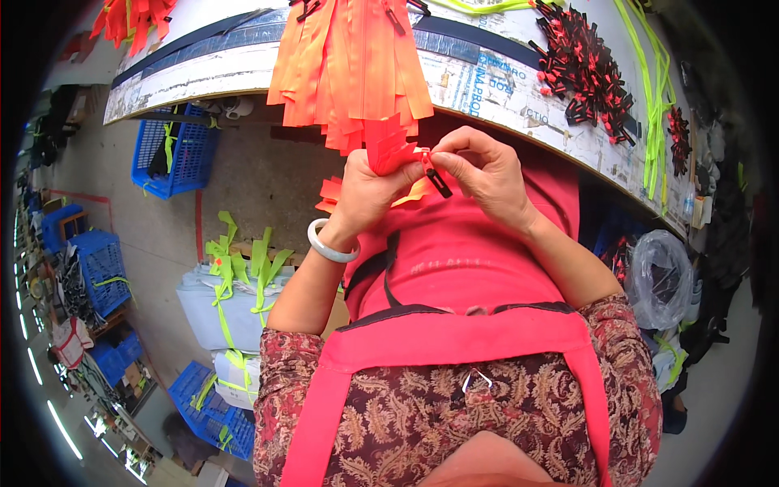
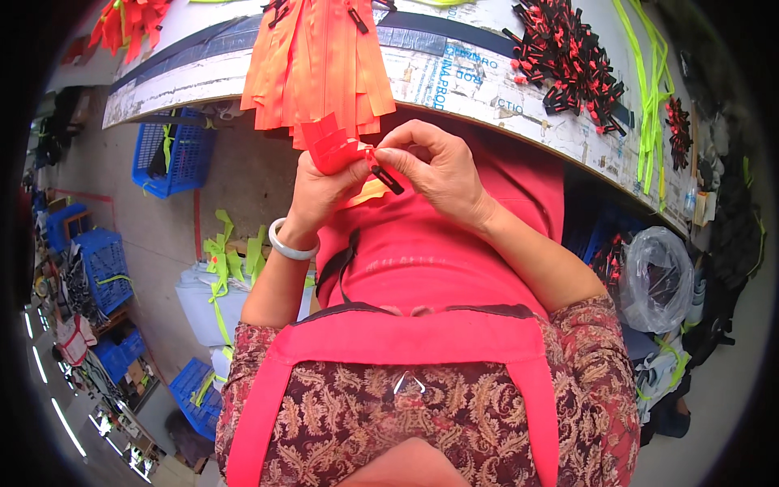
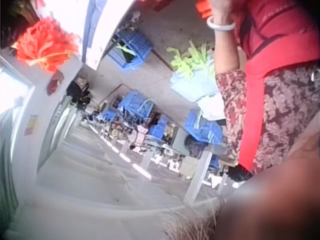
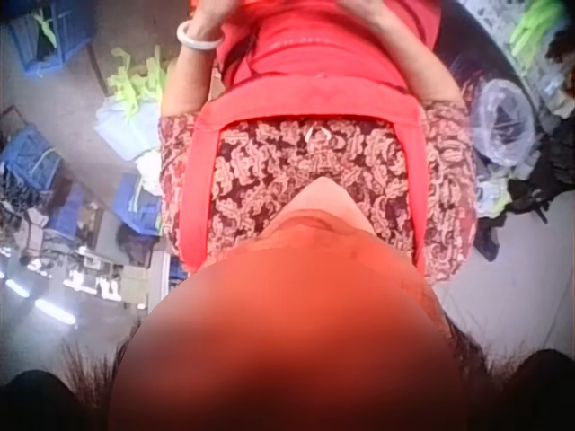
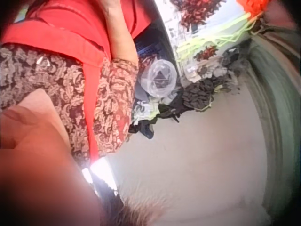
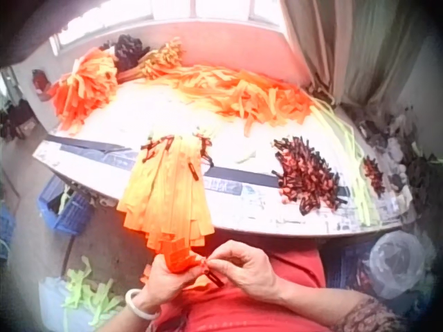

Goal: Manually gathering and securing fabric strips with plastic ties to create tassels.

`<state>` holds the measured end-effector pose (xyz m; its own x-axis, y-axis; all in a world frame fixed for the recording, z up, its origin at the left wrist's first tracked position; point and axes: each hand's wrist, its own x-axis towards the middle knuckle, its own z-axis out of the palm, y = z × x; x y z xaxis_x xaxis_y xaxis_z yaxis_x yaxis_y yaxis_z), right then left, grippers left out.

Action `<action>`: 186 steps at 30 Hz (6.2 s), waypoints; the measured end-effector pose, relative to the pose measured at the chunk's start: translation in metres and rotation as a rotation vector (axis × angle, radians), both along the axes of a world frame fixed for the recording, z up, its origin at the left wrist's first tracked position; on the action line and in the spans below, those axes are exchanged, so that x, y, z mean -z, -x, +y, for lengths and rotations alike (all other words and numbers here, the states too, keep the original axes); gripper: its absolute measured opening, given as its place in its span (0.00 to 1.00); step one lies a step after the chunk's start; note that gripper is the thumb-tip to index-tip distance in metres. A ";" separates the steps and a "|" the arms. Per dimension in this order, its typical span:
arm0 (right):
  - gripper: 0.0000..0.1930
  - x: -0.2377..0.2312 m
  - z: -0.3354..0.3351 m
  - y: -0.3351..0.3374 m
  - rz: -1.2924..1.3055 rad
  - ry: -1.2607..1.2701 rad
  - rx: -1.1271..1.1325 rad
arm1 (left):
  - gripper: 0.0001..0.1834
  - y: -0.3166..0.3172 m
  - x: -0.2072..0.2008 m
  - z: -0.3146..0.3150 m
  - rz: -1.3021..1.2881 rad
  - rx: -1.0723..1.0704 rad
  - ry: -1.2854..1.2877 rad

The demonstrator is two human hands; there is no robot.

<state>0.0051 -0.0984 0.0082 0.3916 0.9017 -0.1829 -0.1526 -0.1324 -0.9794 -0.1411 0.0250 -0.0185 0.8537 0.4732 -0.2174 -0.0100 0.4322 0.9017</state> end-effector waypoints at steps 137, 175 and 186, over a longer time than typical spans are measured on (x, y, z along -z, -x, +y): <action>0.09 0.003 0.074 -0.056 -0.340 0.011 -0.212 | 0.06 -0.015 -0.010 0.019 0.003 -0.076 0.384; 0.05 0.022 0.022 -0.033 -0.563 -0.287 0.061 | 0.16 -0.017 0.014 0.011 0.016 0.205 0.590; 0.05 -0.030 0.008 -0.058 0.099 -0.128 -0.002 | 0.14 0.005 0.014 0.062 -0.136 -0.105 0.341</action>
<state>0.0632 -0.0900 0.0385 0.3759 0.9208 -0.1044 -0.2493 -0.0080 -0.9684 -0.1460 0.0874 -0.0326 0.8365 0.4794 -0.2654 -0.1794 0.6973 0.6940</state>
